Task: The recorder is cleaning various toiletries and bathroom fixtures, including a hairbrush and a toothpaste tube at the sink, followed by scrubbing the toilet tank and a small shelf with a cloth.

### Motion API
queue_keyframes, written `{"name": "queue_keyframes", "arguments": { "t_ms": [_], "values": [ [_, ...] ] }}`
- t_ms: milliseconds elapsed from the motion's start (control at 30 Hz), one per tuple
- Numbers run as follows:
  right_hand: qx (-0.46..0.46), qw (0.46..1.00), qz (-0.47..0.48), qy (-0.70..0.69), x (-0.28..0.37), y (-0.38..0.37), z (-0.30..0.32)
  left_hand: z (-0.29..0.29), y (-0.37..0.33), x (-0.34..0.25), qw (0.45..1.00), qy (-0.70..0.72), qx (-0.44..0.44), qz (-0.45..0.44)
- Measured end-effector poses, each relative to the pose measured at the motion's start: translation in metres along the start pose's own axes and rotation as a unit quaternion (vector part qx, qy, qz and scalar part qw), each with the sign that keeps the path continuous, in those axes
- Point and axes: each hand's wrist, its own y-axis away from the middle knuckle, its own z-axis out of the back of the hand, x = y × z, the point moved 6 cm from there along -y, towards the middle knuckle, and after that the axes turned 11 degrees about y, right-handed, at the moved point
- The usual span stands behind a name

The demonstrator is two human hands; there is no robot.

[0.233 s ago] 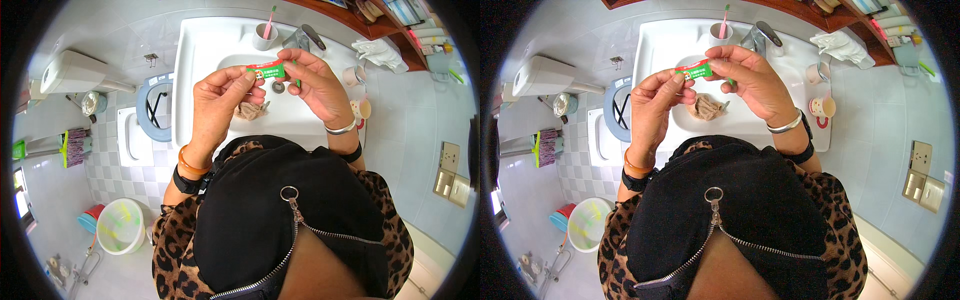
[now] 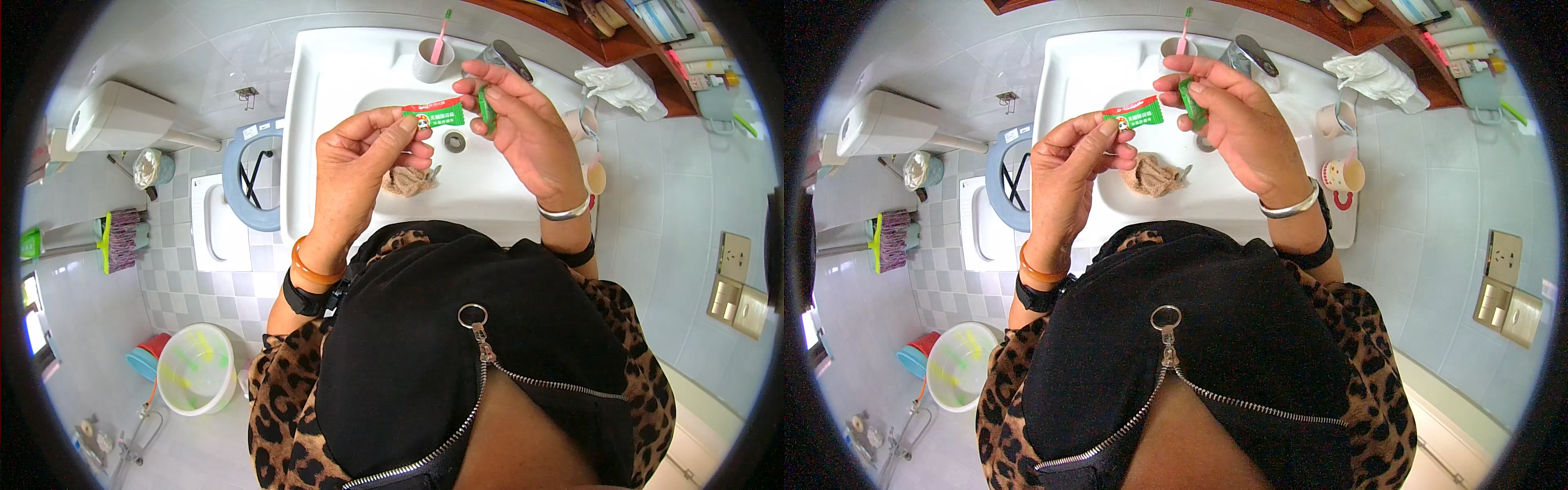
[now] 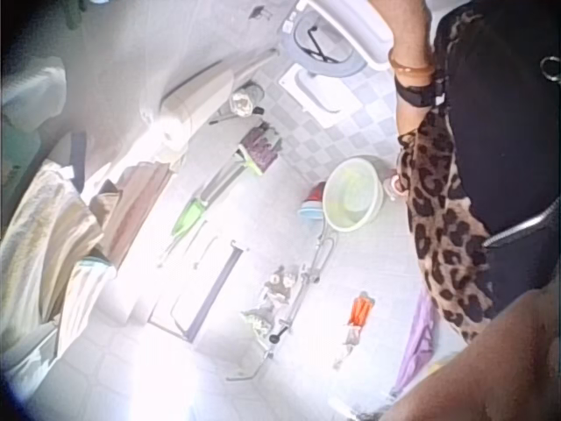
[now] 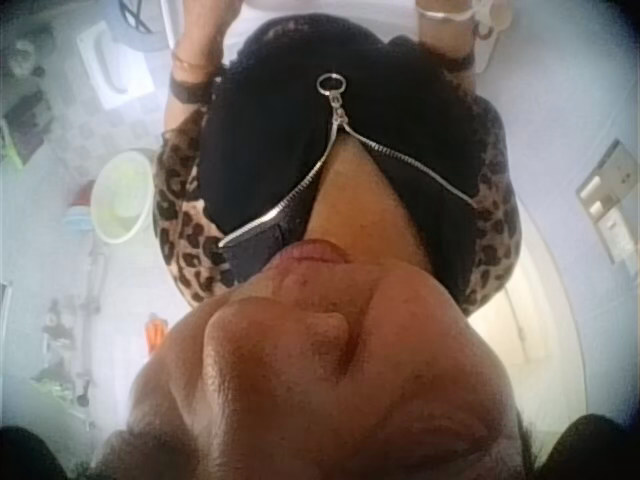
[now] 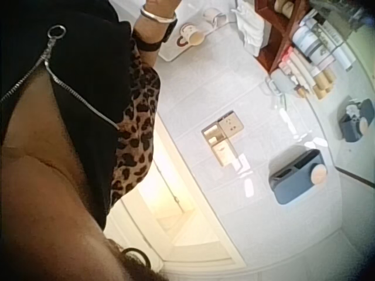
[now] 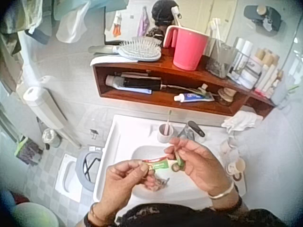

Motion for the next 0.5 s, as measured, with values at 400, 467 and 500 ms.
{"name": "queue_keyframes", "arguments": {
  "t_ms": [400,467,500],
  "values": [
    [0.035,0.859,0.289,0.422,0.022,0.010,-0.048,-0.002,-0.001,0.006,0.996,0.037,0.072,0.029],
    [0.022,0.933,0.194,0.303,0.016,0.006,-0.045,-0.005,-0.003,0.002,0.996,0.047,0.076,0.030],
    [0.017,0.931,0.203,0.304,0.017,0.006,-0.044,-0.008,-0.005,0.000,0.995,0.043,0.084,0.027]
  ]
}}
